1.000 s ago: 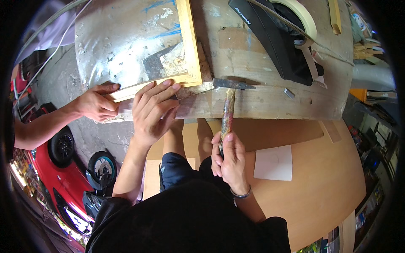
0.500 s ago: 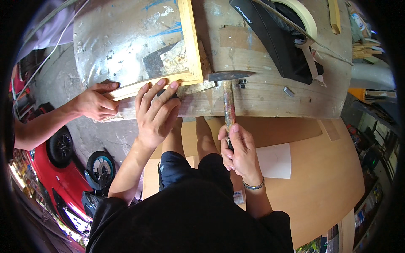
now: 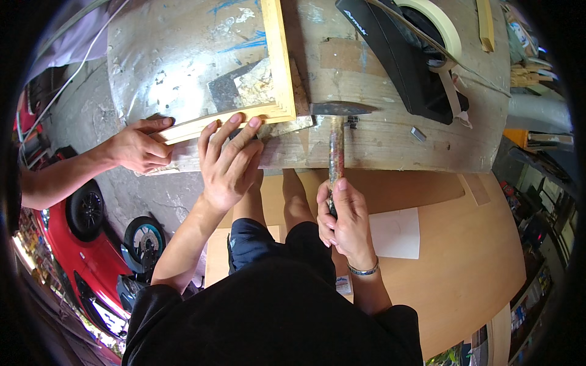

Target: The person assembles a rectangular wooden frame by nailing four pieces together. They use a hammer to drive nails into the corners while another person holds the frame steady. The person repeatedly positions nails and strikes them until the frame is fully assembled.

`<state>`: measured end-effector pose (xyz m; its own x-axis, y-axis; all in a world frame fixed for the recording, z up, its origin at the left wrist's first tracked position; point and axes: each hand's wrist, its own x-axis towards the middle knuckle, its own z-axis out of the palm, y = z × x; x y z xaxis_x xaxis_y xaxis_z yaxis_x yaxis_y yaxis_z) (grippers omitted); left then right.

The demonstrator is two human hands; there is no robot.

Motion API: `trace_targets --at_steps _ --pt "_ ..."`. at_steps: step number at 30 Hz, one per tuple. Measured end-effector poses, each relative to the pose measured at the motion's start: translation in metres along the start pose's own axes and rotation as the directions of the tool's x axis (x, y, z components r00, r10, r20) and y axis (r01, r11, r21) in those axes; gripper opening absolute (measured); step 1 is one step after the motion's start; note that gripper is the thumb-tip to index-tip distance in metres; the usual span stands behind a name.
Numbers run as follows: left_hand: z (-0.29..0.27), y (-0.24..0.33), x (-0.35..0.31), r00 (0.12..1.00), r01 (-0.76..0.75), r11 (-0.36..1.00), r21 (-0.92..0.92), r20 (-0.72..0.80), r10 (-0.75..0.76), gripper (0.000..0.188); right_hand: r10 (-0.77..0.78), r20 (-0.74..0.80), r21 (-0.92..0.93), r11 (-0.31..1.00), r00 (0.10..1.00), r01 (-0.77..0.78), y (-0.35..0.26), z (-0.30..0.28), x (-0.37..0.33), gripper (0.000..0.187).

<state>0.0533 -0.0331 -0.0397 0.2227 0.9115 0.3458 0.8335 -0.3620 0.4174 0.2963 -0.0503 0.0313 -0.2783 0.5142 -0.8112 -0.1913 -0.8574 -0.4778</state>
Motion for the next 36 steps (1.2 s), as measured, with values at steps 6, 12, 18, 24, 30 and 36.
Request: trace_targets --at_steps 6,12,18,24,30,36 --pt "-0.001 0.0 -0.001 1.0 0.001 1.0 0.007 0.015 -0.001 0.019 -0.03 -0.014 0.019 0.999 0.999 0.031 0.001 0.0 0.0 0.05" --pt "-0.002 0.001 0.0 0.999 -0.01 0.999 0.032 0.032 0.008 0.02 -0.059 -0.025 0.025 0.998 0.998 0.06 0.005 0.002 -0.001 0.049" --pt "0.0 0.003 0.0 1.0 -0.002 0.999 0.041 0.02 0.001 0.022 -0.266 -0.164 -0.436 0.883 0.95 0.172 -0.002 -0.002 -0.002 0.04" --pt "0.002 0.006 -0.004 1.0 0.026 0.999 0.035 -0.008 -0.026 0.021 -0.84 -0.089 -0.996 0.088 0.535 -0.028 -0.019 -0.067 0.026 0.03" --pt "-0.015 -0.003 0.0 0.995 0.102 0.986 -0.129 0.016 -0.101 0.021 -0.803 0.384 -0.917 -0.388 0.456 0.089 -0.059 -0.049 0.041 0.049" --pt "-0.003 0.008 0.009 0.967 0.255 0.966 -0.039 0.012 -0.255 0.018 -0.242 0.856 -0.471 -0.732 0.457 0.493 -0.149 0.015 0.108 0.068"
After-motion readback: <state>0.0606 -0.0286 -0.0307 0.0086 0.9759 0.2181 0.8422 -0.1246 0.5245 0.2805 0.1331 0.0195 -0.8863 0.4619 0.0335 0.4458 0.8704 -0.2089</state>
